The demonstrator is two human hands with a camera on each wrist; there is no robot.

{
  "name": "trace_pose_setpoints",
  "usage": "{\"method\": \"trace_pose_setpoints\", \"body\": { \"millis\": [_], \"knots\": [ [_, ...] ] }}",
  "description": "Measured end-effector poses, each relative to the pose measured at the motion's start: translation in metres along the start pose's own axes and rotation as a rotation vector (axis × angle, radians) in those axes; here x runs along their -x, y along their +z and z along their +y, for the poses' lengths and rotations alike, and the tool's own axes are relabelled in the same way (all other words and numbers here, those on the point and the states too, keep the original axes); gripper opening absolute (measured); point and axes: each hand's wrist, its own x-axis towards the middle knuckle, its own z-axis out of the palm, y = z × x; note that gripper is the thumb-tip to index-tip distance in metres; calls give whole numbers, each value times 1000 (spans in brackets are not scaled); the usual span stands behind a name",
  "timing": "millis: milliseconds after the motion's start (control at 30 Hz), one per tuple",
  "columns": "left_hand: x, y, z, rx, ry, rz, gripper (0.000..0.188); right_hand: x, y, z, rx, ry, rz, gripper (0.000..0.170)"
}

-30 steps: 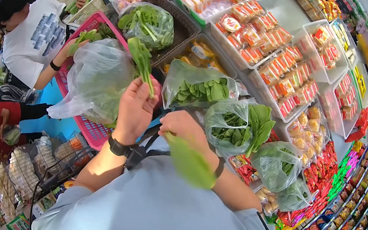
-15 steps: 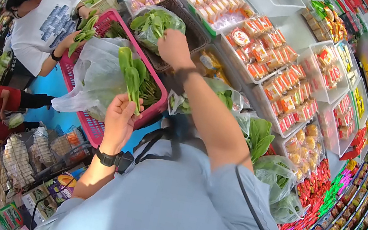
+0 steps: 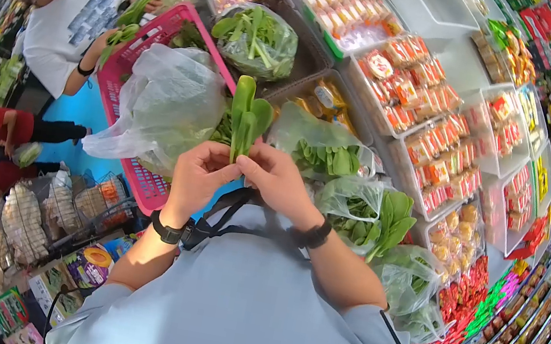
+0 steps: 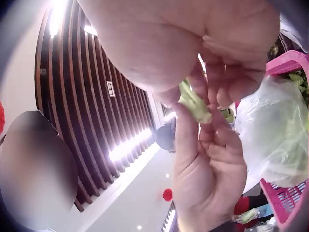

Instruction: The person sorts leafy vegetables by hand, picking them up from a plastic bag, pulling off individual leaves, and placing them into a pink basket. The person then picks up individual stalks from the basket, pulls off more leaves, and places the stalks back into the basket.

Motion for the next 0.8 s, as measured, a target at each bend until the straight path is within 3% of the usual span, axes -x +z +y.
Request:
{"method": "trace_pose_setpoints", "body": {
  "millis": [300,500,600,700,800],
  "knots": [
    [-22,36,12,-113,41,-224,21,36,-24,-12,-140,-95,207,18],
    [-26,50,10,-63,-23,-96,16,42,-13,-3,-110,-272,432,15],
    [-28,58,11,34,79,-98,17,43,-11,5,212,-459,446,16],
    [-34,50,3,-122,55,-16,24,42,-10,-4,683,-826,556,25],
    [-35,50,2,-71,23,19,23,38,-11,8,652,-868,470,37]
  ]
}}
